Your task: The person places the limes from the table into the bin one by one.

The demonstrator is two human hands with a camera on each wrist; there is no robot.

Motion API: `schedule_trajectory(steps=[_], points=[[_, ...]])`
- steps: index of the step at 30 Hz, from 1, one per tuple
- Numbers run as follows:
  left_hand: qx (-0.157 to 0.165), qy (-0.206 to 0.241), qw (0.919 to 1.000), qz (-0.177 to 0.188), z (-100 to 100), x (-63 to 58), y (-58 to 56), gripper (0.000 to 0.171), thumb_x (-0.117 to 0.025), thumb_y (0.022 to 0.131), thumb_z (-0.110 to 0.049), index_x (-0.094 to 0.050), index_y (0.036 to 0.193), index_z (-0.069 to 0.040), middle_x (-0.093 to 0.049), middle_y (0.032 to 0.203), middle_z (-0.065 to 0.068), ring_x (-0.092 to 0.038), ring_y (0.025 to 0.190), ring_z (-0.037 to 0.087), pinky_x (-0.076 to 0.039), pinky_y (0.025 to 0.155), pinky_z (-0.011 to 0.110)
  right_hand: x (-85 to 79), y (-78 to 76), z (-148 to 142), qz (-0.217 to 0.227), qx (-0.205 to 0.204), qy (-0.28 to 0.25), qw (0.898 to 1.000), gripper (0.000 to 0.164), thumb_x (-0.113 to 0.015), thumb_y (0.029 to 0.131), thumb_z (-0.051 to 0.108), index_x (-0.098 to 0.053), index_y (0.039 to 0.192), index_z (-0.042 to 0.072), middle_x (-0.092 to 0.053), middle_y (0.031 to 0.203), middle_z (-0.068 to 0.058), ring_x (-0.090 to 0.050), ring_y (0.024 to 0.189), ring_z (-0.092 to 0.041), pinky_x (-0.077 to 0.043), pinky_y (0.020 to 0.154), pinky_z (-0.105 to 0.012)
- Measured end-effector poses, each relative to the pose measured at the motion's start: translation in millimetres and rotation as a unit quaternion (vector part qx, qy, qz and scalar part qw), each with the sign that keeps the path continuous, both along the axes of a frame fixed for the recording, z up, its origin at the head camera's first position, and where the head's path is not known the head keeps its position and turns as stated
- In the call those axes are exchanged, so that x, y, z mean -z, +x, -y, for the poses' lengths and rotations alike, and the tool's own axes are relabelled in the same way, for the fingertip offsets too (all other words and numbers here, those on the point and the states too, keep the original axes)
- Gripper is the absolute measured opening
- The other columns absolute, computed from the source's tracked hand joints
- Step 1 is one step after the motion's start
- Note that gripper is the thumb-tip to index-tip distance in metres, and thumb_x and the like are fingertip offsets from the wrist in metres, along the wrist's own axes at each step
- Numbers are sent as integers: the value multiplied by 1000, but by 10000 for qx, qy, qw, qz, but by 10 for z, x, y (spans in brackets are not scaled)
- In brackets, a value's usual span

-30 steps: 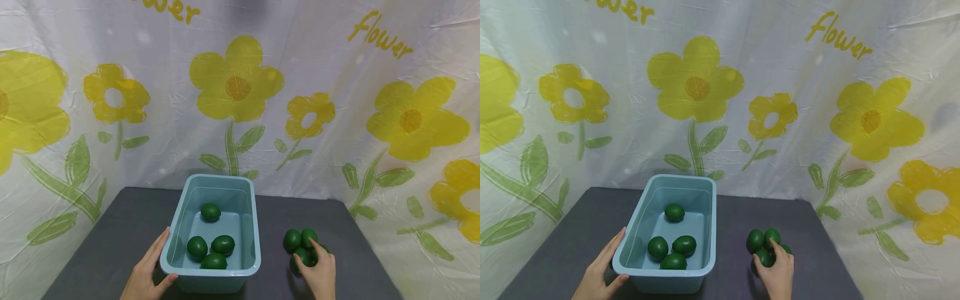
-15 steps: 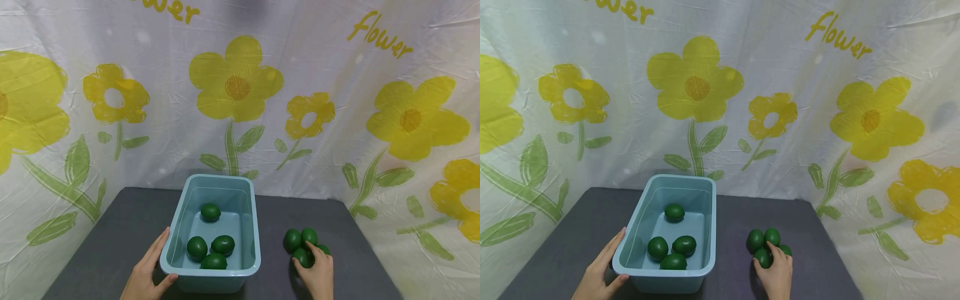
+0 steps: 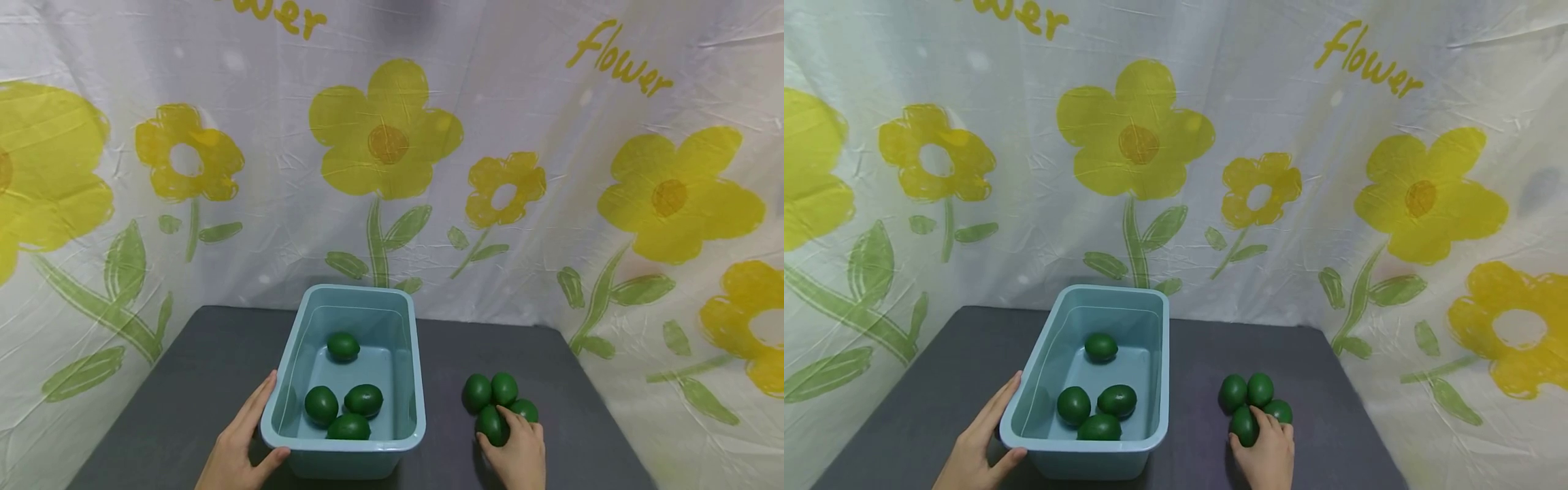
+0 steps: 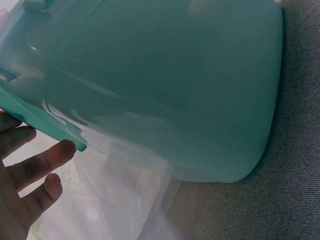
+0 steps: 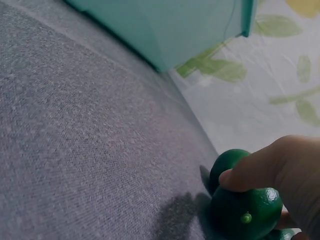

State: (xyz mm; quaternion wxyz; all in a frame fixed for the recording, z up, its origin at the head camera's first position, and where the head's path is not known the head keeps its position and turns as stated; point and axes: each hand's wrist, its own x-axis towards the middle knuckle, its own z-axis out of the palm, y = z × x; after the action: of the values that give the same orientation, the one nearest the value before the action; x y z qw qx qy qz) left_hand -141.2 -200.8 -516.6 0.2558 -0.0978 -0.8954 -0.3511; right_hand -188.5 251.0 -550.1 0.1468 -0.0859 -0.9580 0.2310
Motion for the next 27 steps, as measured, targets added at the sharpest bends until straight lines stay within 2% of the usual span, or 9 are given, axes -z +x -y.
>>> schedule_trajectory(steps=[2, 5, 8, 12, 15, 19, 21, 23, 27], points=[[-4, -1, 10000, -20, 3, 5, 1, 105, -93, 78, -30, -38, 167, -23, -50, 163, 7, -45, 140, -3, -55, 101, 36, 1, 7, -12, 91, -9, 70, 9999, 69, -95, 73, 28, -71, 131, -1, -72, 124, -27, -55, 98, -41, -52, 85, -64], [62, 48, 9999, -95, 8, 11, -3, 106, -94, 77, -29, -38, 167, -24, -49, 164, 5, -40, 140, -9, -39, 104, 13, 2, 15, -20, 187, -18, 134, 9997, 71, -96, 72, 27, -70, 133, -1, -71, 127, -26, -56, 98, -41, -52, 87, -64], [116, 83, 9998, -142, 9, 12, -6, 106, -93, 77, -28, -37, 167, -24, -49, 164, 6, -39, 140, -10, -29, 104, 5, 9, 17, -20, 119, -39, 114, 9999, 71, -95, 72, 25, -70, 133, -1, -71, 127, -26, -57, 100, -41, -52, 88, -65], [62, 28, 9999, -84, 0, 9, 3, 105, -93, 78, -29, -37, 167, -23, -50, 163, 8, -47, 140, -2, -55, 102, 32, 35, 20, -22, -73, -72, 86, 9999, 67, -92, 72, 21, -70, 132, -2, -72, 127, -26, -58, 99, -40, -53, 88, -63], [20, 3, 10000, -43, -10, 12, 12, 105, -93, 78, -31, -37, 167, -23, -50, 163, 8, -50, 138, 3, -59, 94, 55, 53, 22, -27, -129, -76, 65, 9999, 66, -91, 72, 20, -71, 130, -2, -73, 126, -25, -58, 97, -40, -53, 86, -62], [94, 80, 9998, -137, -8, 37, 12, 104, -93, 78, -30, -39, 166, -22, -50, 163, 5, -43, 140, -6, -51, 103, 23, 37, 35, -38, -134, -27, -18, 9999, 61, -91, 73, 19, -73, 127, -1, -74, 121, -24, -56, 93, -37, -53, 83, -60], [106, 85, 9998, -168, -6, 36, 10, 104, -93, 78, -30, -39, 166, -22, -49, 163, 4, -41, 140, -9, -47, 102, 17, 18, 33, -42, -121, 17, -98, 9999, 58, -90, 74, 19, -74, 126, 0, -75, 118, -23, -54, 90, -34, -53, 80, -58], [95, 85, 9998, -141, -5, 26, 7, 104, -92, 79, -30, -38, 167, -23, -49, 164, 5, -42, 140, -8, -48, 103, 20, 5, 24, -41, -119, 56, -163, 9998, 56, -90, 74, 18, -74, 125, 0, -76, 116, -22, -53, 89, -33, -52, 79, -57], [34, 24, 10000, -9, -10, -8, 6, 104, -92, 80, -31, -36, 168, -23, -49, 163, 9, -49, 140, 3, -58, 97, 53, -5, 1, -27, -112, 96, -192, 9997, 57, -91, 74, 17, -74, 125, 0, -76, 117, -23, -53, 90, -33, -51, 80, -57]])
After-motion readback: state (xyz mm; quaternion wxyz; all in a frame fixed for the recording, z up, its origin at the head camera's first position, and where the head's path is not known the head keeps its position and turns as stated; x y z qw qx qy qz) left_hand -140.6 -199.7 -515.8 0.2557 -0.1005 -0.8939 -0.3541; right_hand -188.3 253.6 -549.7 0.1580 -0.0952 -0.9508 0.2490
